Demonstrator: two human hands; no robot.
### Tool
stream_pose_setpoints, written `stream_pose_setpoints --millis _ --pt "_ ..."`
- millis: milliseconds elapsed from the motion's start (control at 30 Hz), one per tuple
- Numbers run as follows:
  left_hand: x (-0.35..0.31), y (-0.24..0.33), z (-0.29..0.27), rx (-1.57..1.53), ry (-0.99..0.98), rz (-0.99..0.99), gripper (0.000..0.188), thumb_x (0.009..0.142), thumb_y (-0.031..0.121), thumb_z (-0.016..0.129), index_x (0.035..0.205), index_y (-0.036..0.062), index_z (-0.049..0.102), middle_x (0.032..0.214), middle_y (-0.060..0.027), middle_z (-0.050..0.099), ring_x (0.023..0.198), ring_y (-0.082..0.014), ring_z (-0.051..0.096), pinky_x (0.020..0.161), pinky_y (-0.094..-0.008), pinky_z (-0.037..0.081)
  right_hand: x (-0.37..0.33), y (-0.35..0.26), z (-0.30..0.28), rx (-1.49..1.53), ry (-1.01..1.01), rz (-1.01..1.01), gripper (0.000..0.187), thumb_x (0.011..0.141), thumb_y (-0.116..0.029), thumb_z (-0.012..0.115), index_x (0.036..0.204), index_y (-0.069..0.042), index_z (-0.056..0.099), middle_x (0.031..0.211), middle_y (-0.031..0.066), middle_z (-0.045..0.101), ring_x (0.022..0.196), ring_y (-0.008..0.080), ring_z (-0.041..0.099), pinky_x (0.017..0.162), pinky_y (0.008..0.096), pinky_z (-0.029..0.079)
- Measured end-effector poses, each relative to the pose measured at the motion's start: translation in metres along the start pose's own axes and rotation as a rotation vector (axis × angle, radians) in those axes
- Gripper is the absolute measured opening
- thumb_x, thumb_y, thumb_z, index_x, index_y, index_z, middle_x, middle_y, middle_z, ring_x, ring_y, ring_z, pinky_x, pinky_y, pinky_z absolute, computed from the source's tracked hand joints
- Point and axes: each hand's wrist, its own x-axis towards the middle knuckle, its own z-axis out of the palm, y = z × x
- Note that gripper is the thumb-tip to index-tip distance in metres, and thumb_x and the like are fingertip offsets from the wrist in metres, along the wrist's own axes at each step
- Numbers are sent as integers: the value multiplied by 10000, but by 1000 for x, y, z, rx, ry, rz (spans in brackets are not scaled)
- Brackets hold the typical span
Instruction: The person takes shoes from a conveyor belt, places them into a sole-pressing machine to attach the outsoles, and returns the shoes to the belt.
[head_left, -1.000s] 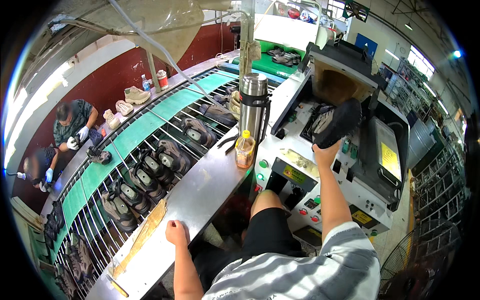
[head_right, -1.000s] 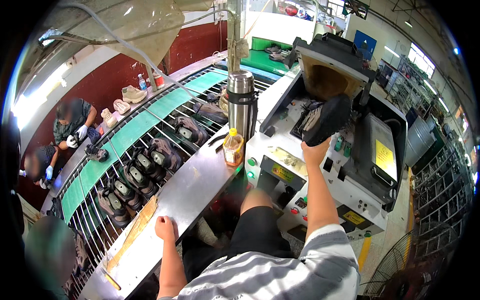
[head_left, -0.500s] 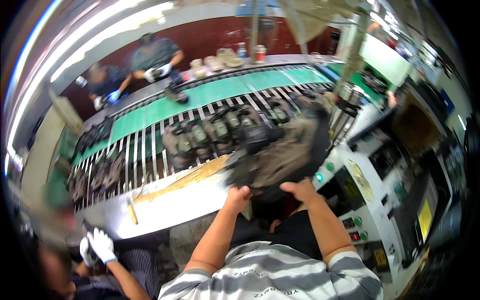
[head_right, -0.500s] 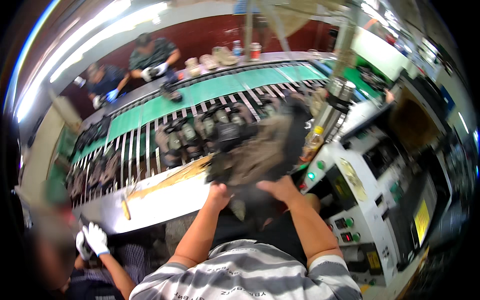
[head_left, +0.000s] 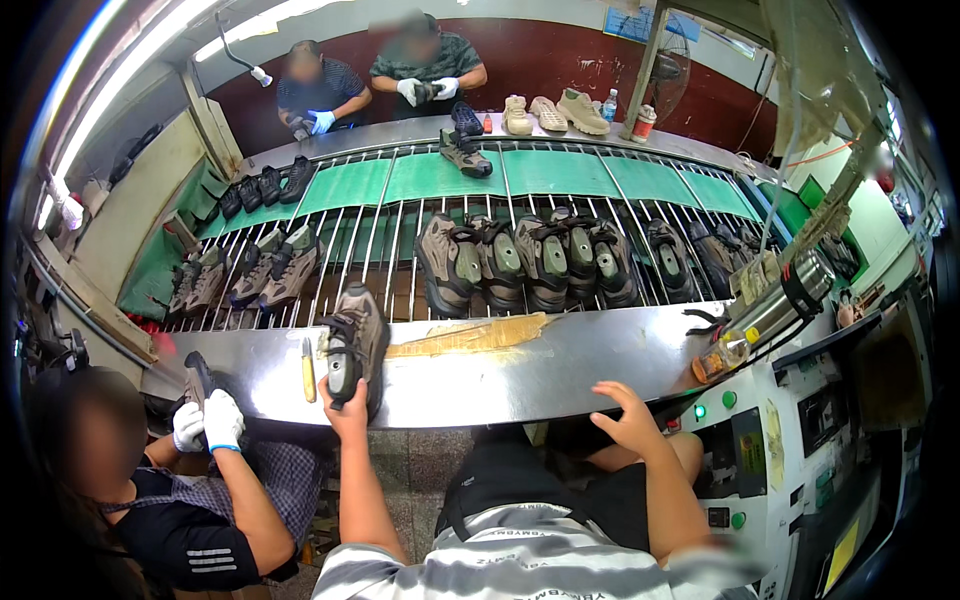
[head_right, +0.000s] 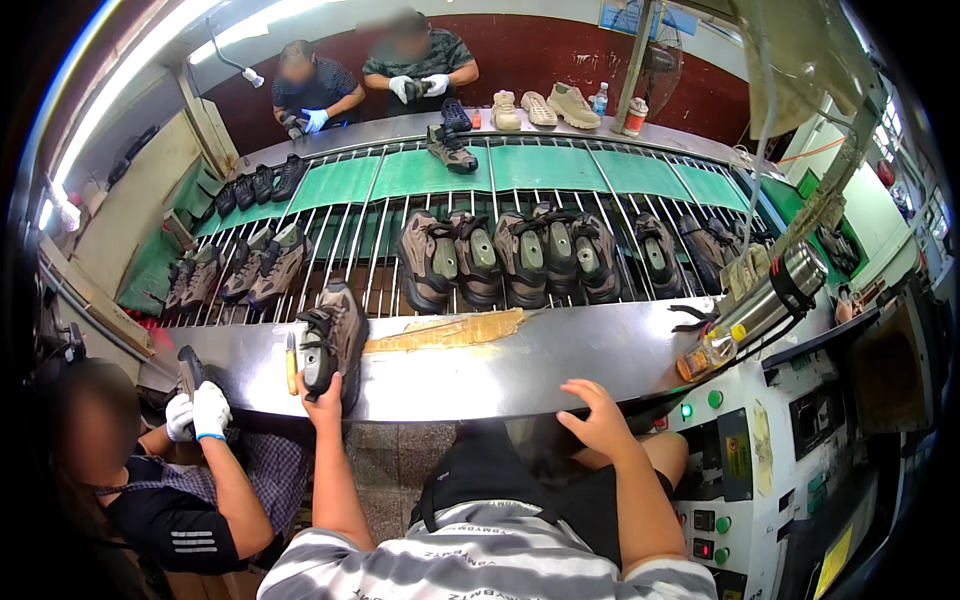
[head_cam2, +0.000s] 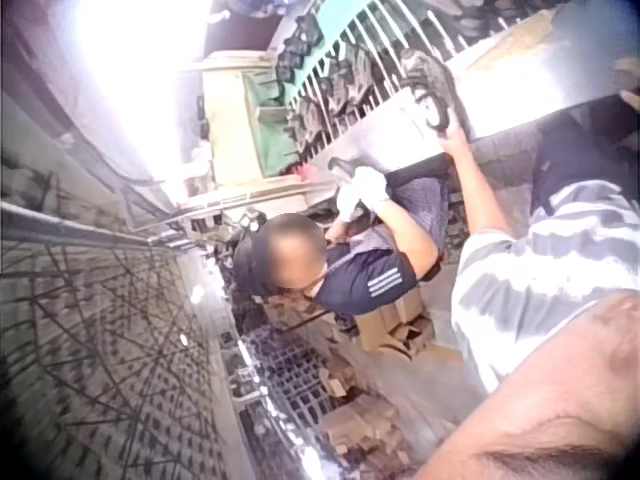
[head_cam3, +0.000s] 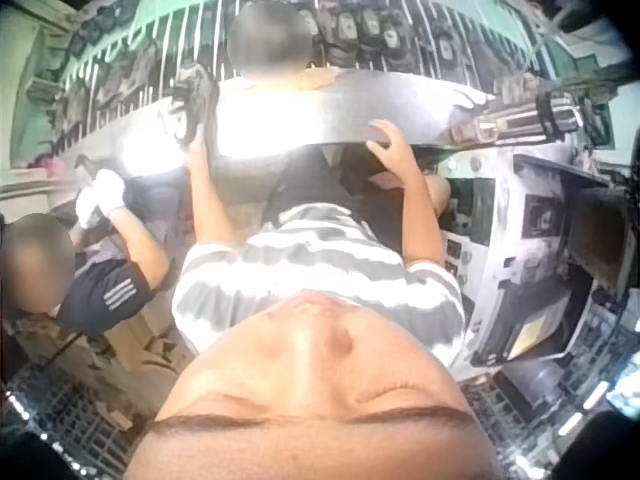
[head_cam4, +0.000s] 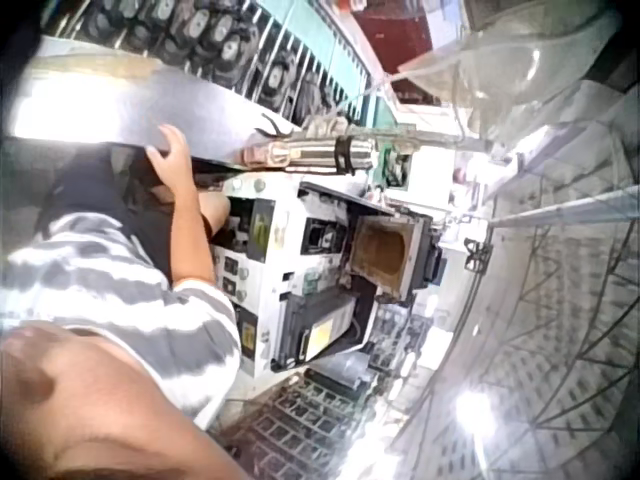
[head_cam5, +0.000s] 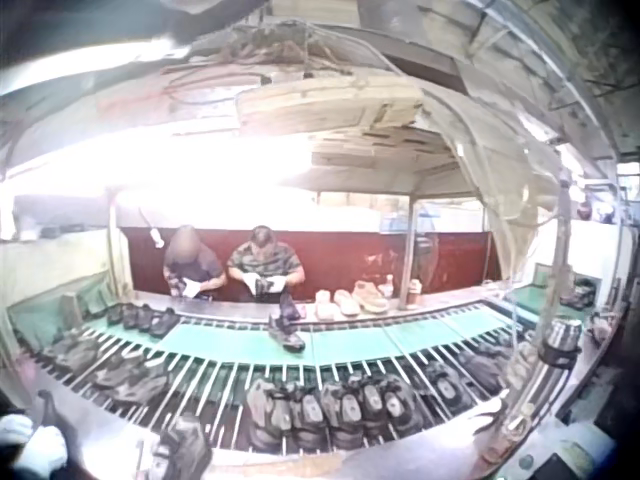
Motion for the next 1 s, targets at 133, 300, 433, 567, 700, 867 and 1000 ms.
stream_pose_setpoints --millis 133,300,433,567,700,867,1000 --pt "32 5 60 -49 47 -2 511 696 189 810 1108 53 539 960 -109 643 876 -238 635 821 -349 486 -24 28 -12 23 192 131 334 766 -126 707 1082 -34 650 1179 134 612 1116 305 567 970 367 439" --pt "94 4 139 221 119 -29 583 689 324 798 1153 95 532 1033 -171 656 942 -357 639 824 -427 483 -57 44 -48 -99 381 381 282 750 -58 690 1025 -15 646 1096 119 640 1048 283 605 924 351 464" --pt "149 -58 189 172 8 93 677 687 347 820 1229 78 516 1031 -202 644 958 -368 632 844 -425 485 -84 73 -78 -194 565 357 204 752 -10 660 954 10 637 985 129 639 927 266 619 826 337 483" --pt "144 -60 238 248 -110 40 794 675 357 860 1268 1 471 1161 -194 605 1026 -305 603 923 -399 474 -133 125 -119 -315 902 408 114 771 4 640 884 5 639 879 114 636 774 216 610 743 305 489" --pt "134 -79 228 447 -19 34 799 698 446 822 1250 -27 491 1234 -246 554 1081 -391 576 943 -438 467 -153 174 -174 -346 1204 444 102 809 -32 634 901 6 652 813 100 642 721 184 618 694 285 497" --pt "49 -70 241 585 -63 252 591 867 258 624 1310 -96 456 1296 -278 520 1184 -414 510 1017 -445 408 -200 225 -281 -432 1529 523 137 792 -73 645 922 -29 658 814 97 649 728 188 627 684 291 494" --pt "-72 14 260 718 -359 428 476 857 214 573 1219 -93 532 1211 -265 573 1120 -422 529 990 -462 401 -247 257 -380 -665 1684 851 230 779 -202 647 979 -91 659 957 102 642 871 272 620 764 381 504"
